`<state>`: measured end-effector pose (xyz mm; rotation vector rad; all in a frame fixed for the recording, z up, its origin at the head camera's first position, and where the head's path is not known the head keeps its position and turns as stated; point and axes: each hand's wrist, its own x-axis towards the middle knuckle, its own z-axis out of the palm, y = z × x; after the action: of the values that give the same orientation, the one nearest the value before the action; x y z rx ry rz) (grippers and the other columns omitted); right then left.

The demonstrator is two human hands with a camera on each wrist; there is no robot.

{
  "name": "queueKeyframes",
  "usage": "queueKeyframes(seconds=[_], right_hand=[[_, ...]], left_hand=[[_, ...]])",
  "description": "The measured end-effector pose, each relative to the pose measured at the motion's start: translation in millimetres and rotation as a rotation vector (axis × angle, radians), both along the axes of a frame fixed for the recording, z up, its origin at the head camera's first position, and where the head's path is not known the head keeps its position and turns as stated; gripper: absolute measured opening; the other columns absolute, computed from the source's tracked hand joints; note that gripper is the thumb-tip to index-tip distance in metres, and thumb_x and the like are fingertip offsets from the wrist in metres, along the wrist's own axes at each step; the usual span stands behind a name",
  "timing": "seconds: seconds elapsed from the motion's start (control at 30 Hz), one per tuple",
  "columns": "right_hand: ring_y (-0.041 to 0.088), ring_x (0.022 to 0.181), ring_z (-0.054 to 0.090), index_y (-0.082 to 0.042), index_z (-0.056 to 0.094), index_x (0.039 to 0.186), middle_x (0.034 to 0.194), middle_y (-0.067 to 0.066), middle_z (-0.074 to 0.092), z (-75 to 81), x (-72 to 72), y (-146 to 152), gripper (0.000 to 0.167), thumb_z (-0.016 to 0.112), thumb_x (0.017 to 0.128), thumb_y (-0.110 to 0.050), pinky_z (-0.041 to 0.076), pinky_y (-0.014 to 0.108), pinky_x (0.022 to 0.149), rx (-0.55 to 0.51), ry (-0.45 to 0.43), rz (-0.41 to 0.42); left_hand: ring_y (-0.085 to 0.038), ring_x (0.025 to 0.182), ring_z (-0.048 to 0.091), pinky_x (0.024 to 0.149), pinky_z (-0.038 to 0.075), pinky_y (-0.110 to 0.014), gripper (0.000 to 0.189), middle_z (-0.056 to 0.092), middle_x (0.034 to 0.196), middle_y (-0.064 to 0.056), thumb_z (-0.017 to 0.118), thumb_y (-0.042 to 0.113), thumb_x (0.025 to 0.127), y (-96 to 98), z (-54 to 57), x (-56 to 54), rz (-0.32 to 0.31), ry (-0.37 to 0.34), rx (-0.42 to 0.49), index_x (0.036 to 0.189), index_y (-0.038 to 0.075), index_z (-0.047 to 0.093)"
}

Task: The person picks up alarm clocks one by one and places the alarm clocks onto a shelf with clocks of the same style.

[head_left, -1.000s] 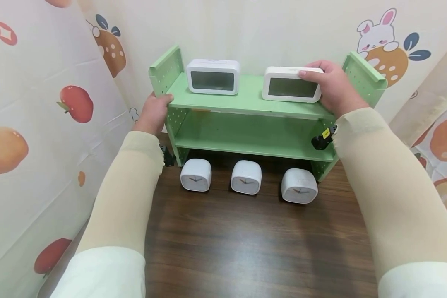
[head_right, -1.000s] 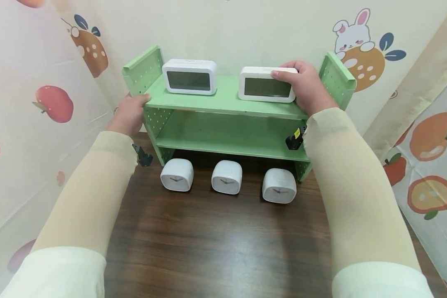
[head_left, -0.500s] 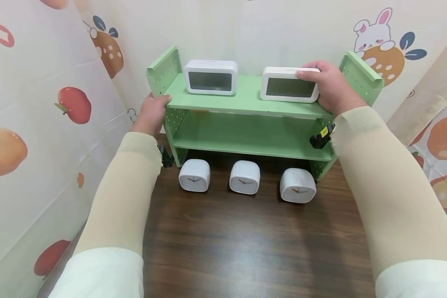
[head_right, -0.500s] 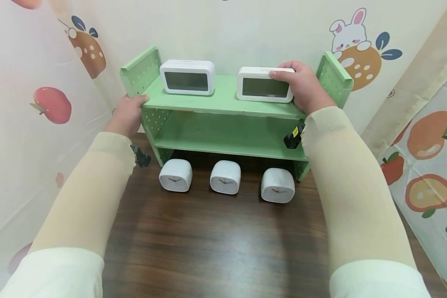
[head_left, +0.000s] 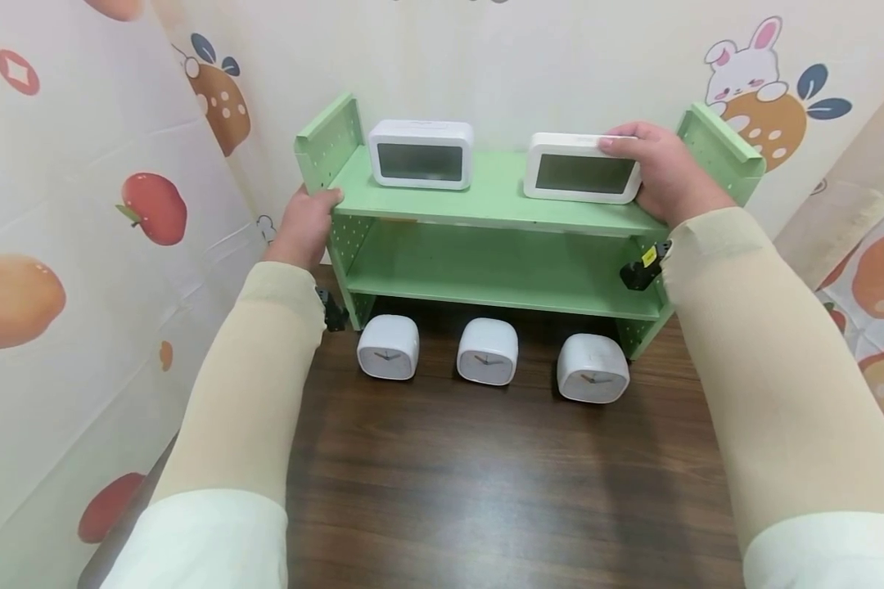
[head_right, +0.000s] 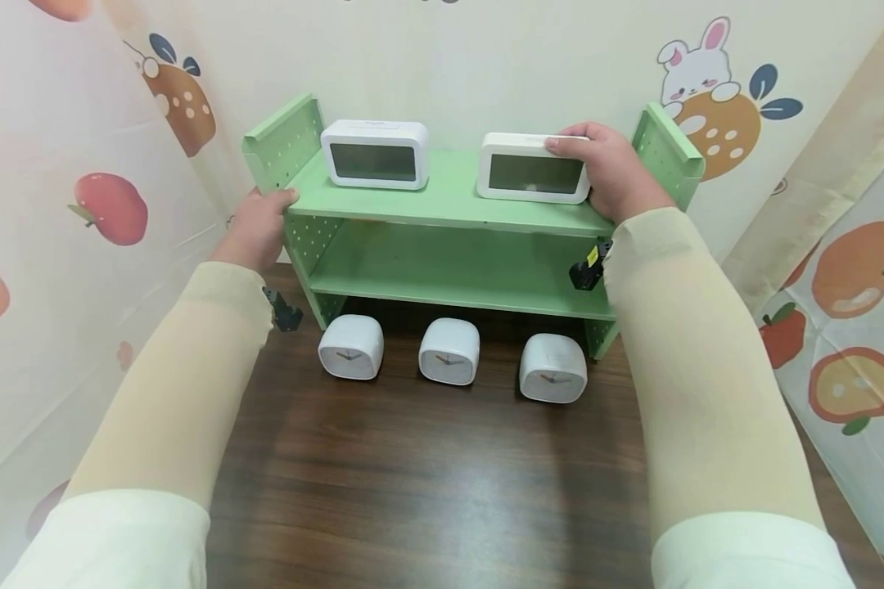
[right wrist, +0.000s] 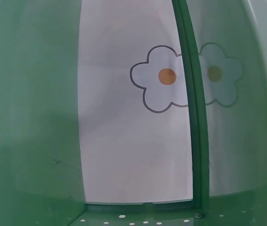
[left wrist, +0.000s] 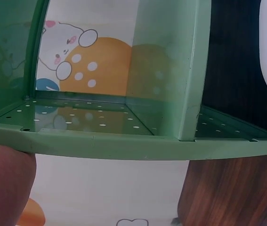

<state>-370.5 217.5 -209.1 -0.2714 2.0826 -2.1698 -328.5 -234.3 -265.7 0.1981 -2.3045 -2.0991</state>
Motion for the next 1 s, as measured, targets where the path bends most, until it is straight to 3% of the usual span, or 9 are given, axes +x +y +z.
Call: queueKeyframes(seconds=[0.33,0.8,0.9,1.0], right_hand=[[0.021,0.111,0.051,-0.009,0.065,0.104,0.118,0.003,0.060,2.5,0.7,-0.4,0.018,0.071,0.099,-0.025,0.039,0.039,0.098,0.046,0.003,-0.066],[0.017,0.108,0.054,-0.011,0.065,0.114,0.119,0.000,0.061,4.9,2.4,1.5,0.024,0.068,0.101,-0.031,0.045,0.029,0.090,0.116,0.004,-0.082],[0.015,0.111,0.051,-0.017,0.064,0.122,0.124,-0.003,0.060,9.4,6.3,4.8,0.033,0.064,0.102,-0.043,0.043,0.027,0.095,0.253,0.005,-0.108],[0.014,0.120,0.045,-0.024,0.059,0.133,0.133,-0.004,0.056,16.7,11.7,8.6,0.048,0.057,0.100,-0.059,0.033,0.033,0.110,0.442,-0.008,-0.148]], left_hand=[[-0.016,0.143,0.035,0.121,0.025,-0.044,0.055,0.037,0.160,0.002,0.043,0.034,0.110,0.2,-1.7,-1.5,0.005,0.008,0.000,0.162,0.027,0.028],[-0.017,0.144,0.034,0.122,0.023,-0.045,0.057,0.036,0.161,0.002,0.043,0.035,0.109,-1.9,-2.6,-2.8,0.003,0.018,0.004,0.163,0.029,0.026],[-0.017,0.144,0.035,0.122,0.024,-0.045,0.057,0.036,0.161,0.002,0.043,0.035,0.110,-1.7,-2.3,-2.8,-0.004,0.016,0.007,0.163,0.029,0.025],[-0.018,0.144,0.035,0.122,0.024,-0.046,0.057,0.036,0.161,0.002,0.042,0.036,0.110,-1.8,-1.2,-2.9,-0.009,0.007,0.002,0.163,0.029,0.024]])
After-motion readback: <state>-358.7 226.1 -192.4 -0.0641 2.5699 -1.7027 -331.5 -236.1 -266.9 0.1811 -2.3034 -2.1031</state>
